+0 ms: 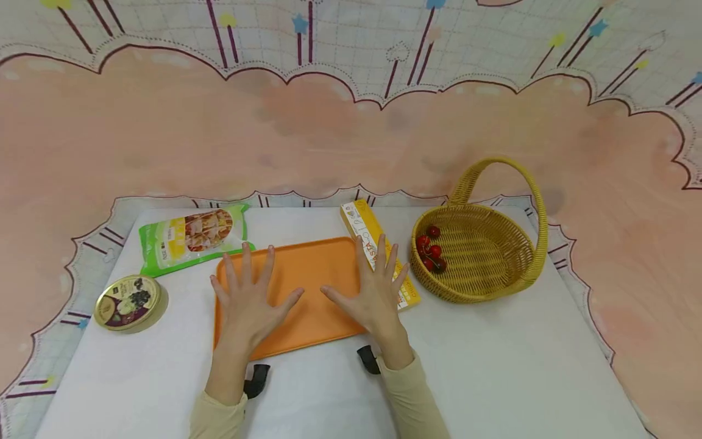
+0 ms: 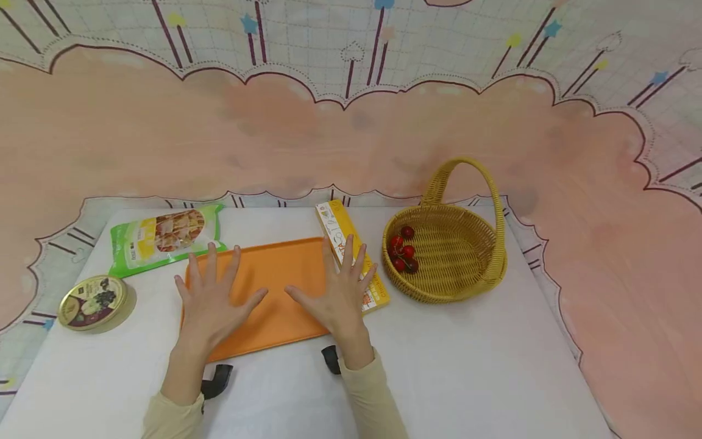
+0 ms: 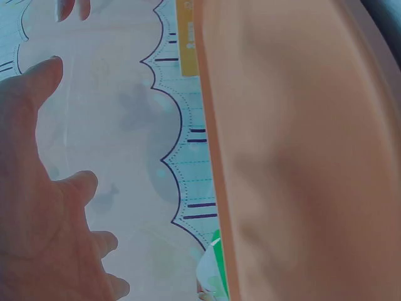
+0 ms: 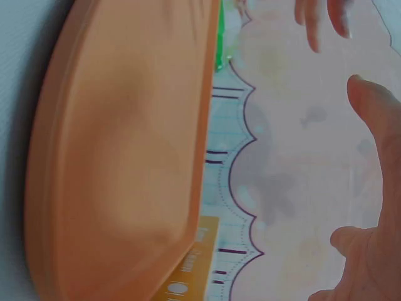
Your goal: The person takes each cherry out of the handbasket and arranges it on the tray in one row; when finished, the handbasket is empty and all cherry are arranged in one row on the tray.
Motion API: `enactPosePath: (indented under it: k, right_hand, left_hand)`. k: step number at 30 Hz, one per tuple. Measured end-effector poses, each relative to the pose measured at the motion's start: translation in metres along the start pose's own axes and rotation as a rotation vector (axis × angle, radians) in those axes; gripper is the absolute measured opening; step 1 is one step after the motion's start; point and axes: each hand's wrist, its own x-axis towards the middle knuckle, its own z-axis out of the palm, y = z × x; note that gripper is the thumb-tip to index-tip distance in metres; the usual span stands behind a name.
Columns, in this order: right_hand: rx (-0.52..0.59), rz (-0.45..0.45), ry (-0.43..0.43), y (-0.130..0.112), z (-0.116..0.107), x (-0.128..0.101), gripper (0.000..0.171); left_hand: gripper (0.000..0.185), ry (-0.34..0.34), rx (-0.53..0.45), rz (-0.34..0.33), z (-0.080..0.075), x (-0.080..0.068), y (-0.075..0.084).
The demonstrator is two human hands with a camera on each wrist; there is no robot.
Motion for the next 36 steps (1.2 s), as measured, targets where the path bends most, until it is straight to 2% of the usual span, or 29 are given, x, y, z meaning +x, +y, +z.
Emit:
enactPosePath:
  k: [3,9,17,21,28,36]
  right_hand:
    - [0.002,-0.009,-0.008,-0.004,0.003,-0.001,0.111]
    - [0.007,0.012,0.011,0.000,-0.003,-0.002,0.111]
    - [0.023,0.012,-0.032,-0.006,-0.001,-0.005,0.109]
    - [0.043,-0.013,-0.041,-0.011,0.002,-0.005,0.109]
    - [0.038,-0.069,-0.048,-0.010,-0.002,-0.003,0.108]
    - [0.034,-0.086,-0.080,-0.013,0.004,-0.008,0.110]
  left_hand:
    - [0.095,0.001,0.006,-0.022,-0.002,-0.005,-0.006]
    - [0.095,0.001,-0.017,-0.035,0.001,0.001,-0.010]
    - [0.094,-0.008,0.003,-0.086,-0.001,-0.001,-0.014]
    - [0.093,-0.020,0.010,-0.100,-0.004,-0.004,-0.018]
    - [0.093,-0.028,0.088,-0.078,-0.010,-0.002,-0.014]
    - [0.093,-0.040,0.048,-0.135,-0.014,-0.010,-0.018]
